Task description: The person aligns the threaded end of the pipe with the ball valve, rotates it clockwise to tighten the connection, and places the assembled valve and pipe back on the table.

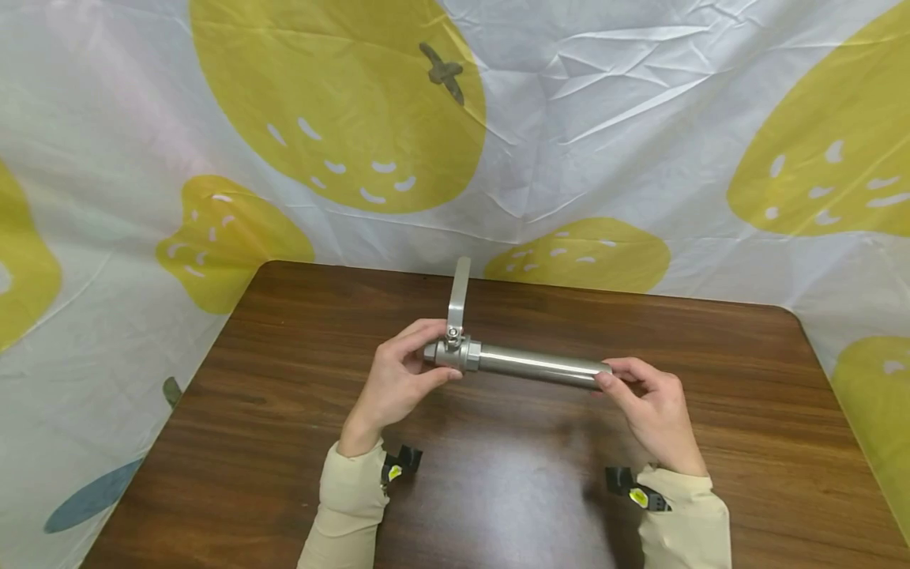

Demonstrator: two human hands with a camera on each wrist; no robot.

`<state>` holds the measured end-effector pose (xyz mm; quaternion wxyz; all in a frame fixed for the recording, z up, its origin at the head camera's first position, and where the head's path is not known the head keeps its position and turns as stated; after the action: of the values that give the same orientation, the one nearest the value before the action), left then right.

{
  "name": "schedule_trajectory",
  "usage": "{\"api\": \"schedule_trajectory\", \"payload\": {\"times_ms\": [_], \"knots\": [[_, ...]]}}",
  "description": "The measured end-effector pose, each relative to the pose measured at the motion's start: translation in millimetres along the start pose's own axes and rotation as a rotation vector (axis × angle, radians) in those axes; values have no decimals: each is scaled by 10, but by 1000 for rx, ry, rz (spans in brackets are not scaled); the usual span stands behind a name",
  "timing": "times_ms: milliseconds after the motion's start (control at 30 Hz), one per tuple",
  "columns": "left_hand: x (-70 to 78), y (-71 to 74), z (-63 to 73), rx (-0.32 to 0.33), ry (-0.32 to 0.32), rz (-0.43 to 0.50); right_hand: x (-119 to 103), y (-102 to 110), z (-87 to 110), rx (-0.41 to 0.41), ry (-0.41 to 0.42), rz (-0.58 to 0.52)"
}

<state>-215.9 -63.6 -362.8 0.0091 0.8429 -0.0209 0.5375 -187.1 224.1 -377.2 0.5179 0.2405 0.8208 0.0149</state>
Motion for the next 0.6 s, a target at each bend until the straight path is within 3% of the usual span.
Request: {"api": "schedule_trajectory", "payload": {"times_ms": [333, 600], "knots": [[-7, 23, 2, 12, 5, -2, -38, -63, 33, -89, 14, -106], [-8, 38, -10, 28, 14, -6, -76, -85, 45, -102, 73, -165]]}}
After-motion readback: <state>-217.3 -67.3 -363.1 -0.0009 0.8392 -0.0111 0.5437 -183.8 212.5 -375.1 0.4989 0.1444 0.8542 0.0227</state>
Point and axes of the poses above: each hand's wrist, its own z-axis away from the middle knuckle, its own y-axis out of the back of the hand, x = y × z, the point moved 10 cm from there along -z, towards the middle knuckle, and after that the axes turned 15 degrees about x, right-handed, at the moved point
